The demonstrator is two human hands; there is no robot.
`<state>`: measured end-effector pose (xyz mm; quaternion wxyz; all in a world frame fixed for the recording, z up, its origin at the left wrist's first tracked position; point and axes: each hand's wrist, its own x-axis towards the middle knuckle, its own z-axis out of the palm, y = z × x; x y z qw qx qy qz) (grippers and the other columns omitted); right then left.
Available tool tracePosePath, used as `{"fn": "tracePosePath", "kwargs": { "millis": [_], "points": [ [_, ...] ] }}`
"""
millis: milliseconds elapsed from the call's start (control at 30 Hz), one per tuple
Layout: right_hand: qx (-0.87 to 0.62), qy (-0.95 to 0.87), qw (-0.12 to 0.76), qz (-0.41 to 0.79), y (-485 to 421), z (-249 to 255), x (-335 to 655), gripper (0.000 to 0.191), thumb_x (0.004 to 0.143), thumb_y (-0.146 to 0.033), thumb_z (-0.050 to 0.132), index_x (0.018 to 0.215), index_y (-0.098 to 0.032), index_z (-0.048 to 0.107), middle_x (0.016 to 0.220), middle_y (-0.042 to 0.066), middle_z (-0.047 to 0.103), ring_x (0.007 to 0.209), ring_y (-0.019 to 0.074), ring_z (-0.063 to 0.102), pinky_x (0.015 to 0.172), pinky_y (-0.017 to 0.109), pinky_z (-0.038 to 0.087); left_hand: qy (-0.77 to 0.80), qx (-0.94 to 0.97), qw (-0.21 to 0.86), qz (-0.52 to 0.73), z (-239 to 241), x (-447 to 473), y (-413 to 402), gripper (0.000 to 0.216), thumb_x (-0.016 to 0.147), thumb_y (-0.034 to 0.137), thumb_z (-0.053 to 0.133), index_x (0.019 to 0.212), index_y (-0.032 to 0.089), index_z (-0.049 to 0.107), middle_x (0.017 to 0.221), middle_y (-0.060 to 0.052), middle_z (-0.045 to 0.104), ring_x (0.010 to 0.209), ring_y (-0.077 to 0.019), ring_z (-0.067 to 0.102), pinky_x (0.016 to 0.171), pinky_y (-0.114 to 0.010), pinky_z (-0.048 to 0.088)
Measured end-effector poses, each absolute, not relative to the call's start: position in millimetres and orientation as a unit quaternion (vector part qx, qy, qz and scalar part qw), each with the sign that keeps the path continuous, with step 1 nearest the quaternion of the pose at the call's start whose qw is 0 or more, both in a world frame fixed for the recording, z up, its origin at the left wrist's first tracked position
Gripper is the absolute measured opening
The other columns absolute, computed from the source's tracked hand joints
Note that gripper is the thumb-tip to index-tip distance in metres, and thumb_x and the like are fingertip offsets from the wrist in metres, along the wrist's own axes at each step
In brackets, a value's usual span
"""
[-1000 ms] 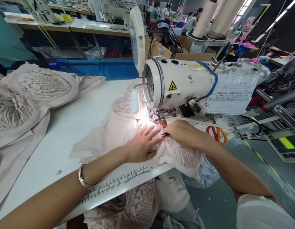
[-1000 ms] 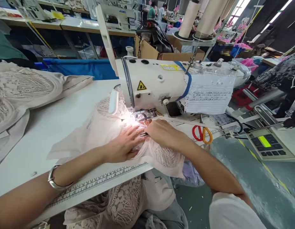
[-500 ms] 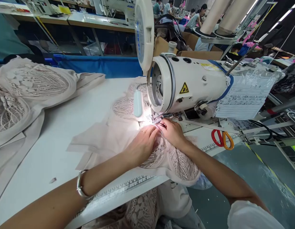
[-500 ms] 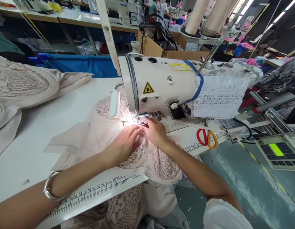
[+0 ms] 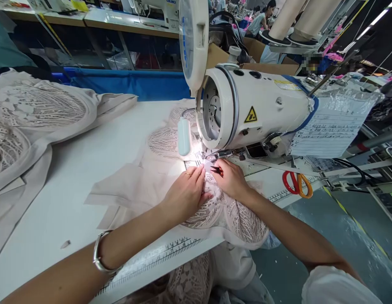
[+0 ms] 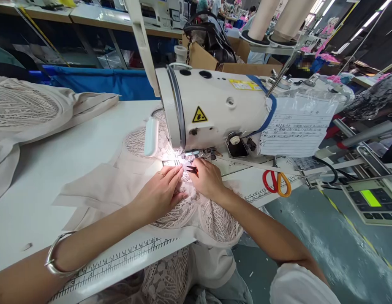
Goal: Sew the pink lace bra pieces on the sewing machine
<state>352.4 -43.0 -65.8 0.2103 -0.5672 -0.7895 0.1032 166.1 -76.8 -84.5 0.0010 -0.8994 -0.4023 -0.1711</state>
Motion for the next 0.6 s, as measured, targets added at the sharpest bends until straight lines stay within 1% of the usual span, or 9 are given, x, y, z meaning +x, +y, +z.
{"fn": "tracePosePath", "kwargs": {
  "millis": [100,167,233,367,467,600],
  "points": [
    [-0.565,-0.788,0.214,0.114,-45,-68,352,0.005,0.088,-0.020,0.056,0.083,-0.021,0.057,0.079,0.002,0.068,0.070,0.0173,0.060,0.064,0.026,0.038,-0.386,-0.914,0.028,-0.123,-79,170,-78,0.051,0.104,0.039,0.036,0.129,-0.001,0.058,0.124,-0.025,0.066,0.109,-0.0338,0.060,0.089,-0.047,0.049],
    [-0.560,-0.788,0.221,0.127,-46,-69,352,0.005,0.087,-0.016,0.055,0.087,-0.021,0.056,0.079,0.001,0.069,0.069,0.0165,0.062,0.064,0.025,0.040,-0.370,-0.921,0.041,-0.112,-75,172,-79,0.051,0.106,0.036,0.032,0.121,-0.003,0.062,0.119,-0.028,0.066,0.106,-0.0348,0.061,0.088,-0.048,0.047],
    [-0.548,-0.795,0.228,0.127,-48,-71,352,0.008,0.087,-0.013,0.053,0.089,-0.021,0.055,0.075,0.000,0.067,0.066,0.0156,0.062,0.064,0.024,0.040,-0.364,-0.924,0.043,-0.113,-73,172,-78,0.049,0.105,0.037,0.036,0.114,-0.002,0.064,0.122,-0.029,0.064,0.106,-0.0358,0.060,0.087,-0.048,0.047],
    [-0.526,-0.817,0.224,0.082,-49,-73,352,0.010,0.090,-0.013,0.049,0.091,-0.020,0.056,0.070,0.000,0.066,0.063,0.0156,0.061,0.062,0.024,0.040,-0.374,-0.918,0.028,-0.124,-70,170,-75,0.040,0.099,0.041,0.051,0.107,0.004,0.064,0.133,-0.026,0.059,0.107,-0.0361,0.058,0.083,-0.045,0.048],
    [-0.496,-0.843,0.205,0.036,-49,-74,352,0.017,0.097,-0.017,0.044,0.094,-0.017,0.060,0.075,0.004,0.069,0.065,0.0170,0.063,0.063,0.026,0.041,-0.373,-0.919,0.010,-0.129,-69,167,-73,0.039,0.098,0.041,0.050,0.110,0.006,0.062,0.133,-0.026,0.058,0.110,-0.0365,0.056,0.082,-0.044,0.047],
    [-0.450,-0.875,0.175,-0.015,-52,-75,354,0.026,0.102,-0.020,0.041,0.104,-0.013,0.066,0.086,0.009,0.072,0.076,0.0187,0.066,0.068,0.027,0.045,-0.376,-0.916,-0.018,-0.136,-72,166,-71,0.050,0.098,0.042,0.049,0.128,0.003,0.053,0.136,-0.023,0.057,0.108,-0.0345,0.055,0.085,-0.044,0.045]
  ]
}}
